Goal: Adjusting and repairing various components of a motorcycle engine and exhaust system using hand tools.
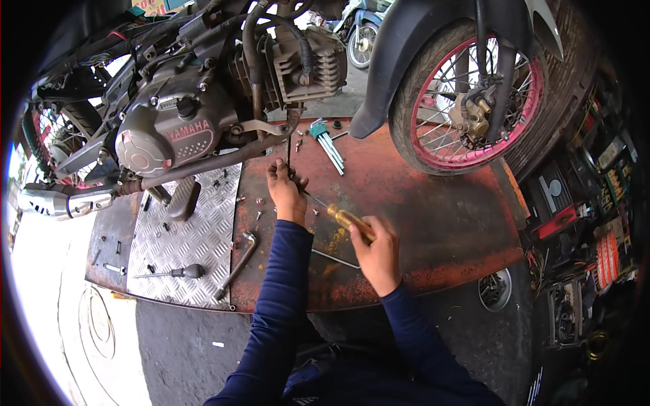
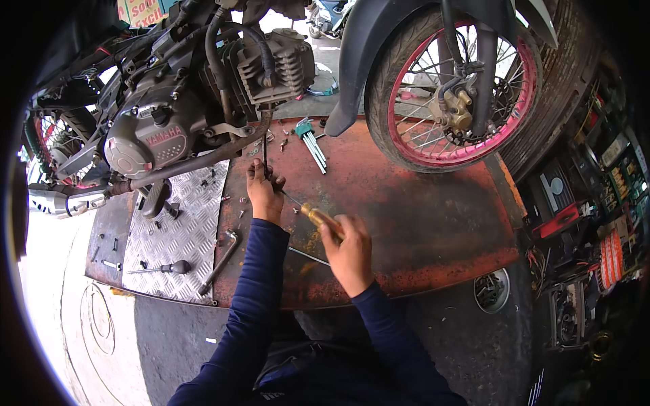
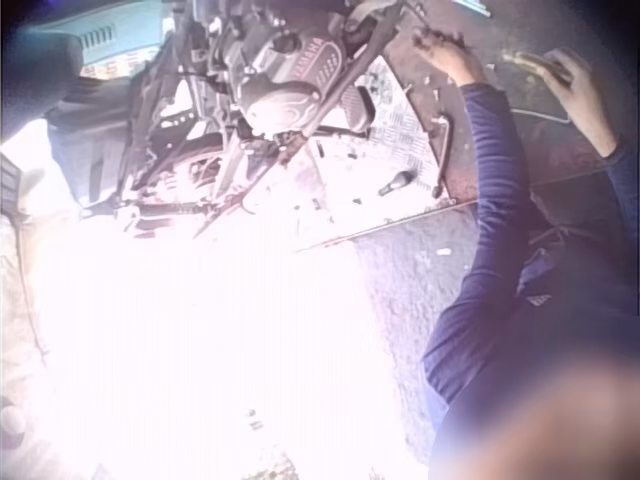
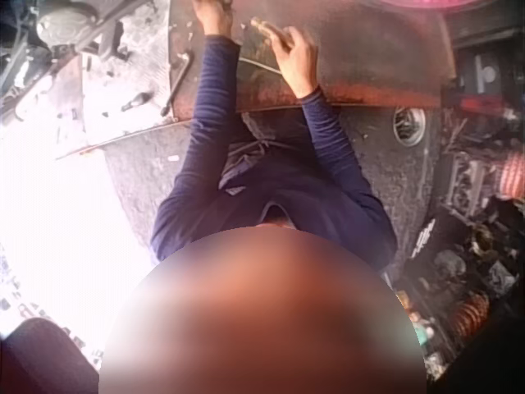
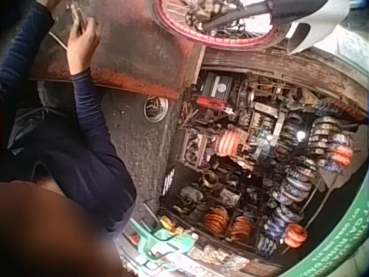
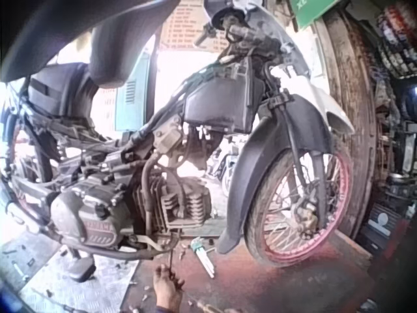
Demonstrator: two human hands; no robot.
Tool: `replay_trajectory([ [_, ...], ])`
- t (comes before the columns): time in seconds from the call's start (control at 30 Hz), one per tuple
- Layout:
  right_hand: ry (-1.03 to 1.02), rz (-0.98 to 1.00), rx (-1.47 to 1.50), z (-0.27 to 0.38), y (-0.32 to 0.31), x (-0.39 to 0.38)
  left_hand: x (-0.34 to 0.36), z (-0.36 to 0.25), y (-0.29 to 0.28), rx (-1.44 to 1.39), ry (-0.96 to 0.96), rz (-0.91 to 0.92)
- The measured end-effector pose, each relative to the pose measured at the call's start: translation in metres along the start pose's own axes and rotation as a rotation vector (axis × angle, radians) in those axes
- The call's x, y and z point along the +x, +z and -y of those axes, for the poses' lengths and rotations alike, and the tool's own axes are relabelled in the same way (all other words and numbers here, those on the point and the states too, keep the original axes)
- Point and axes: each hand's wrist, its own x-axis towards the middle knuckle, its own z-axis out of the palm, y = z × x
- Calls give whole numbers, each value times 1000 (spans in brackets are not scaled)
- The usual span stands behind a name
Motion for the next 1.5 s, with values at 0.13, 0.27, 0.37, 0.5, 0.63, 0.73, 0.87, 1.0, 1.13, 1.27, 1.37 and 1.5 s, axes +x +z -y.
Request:
replay_trajectory([
  [0.13, -378, 64, 155, 79, 31, -55, 11, -8, -8, -346, -542, 245],
  [0.27, -368, 117, 87, 85, 41, -49, 18, -22, -23, -259, -651, 334],
  [0.37, -363, 124, 152, 69, 31, -50, 14, -25, -31, -103, -742, 179],
  [0.5, -25, -30, 343, 20, 16, -34, 10, -20, -23, -62, -462, 86],
  [0.63, 347, -110, 732, -51, 13, 7, 6, -13, -10, -71, -419, 184],
  [0.73, 402, -76, 711, -81, 11, 40, 2, -7, -3, -10, -372, 131],
  [0.87, 443, 36, 640, -93, 11, 76, -2, 2, -2, -22, -242, 80],
  [1.0, 481, 47, 557, -102, 18, 90, 0, 10, -4, -23, -214, -26],
  [1.13, 517, 102, 581, -119, 26, 106, 2, 14, -3, -22, -161, 54],
  [1.27, 509, 192, 441, -129, 44, 138, -16, 26, 3, -17, 9, 64],
  [1.37, 542, 200, 481, -126, 76, 158, -29, 39, 9, 71, 182, 66],
  [1.5, 659, 306, 864, -126, 101, 177, -20, 40, 7, 256, 353, 20],
])
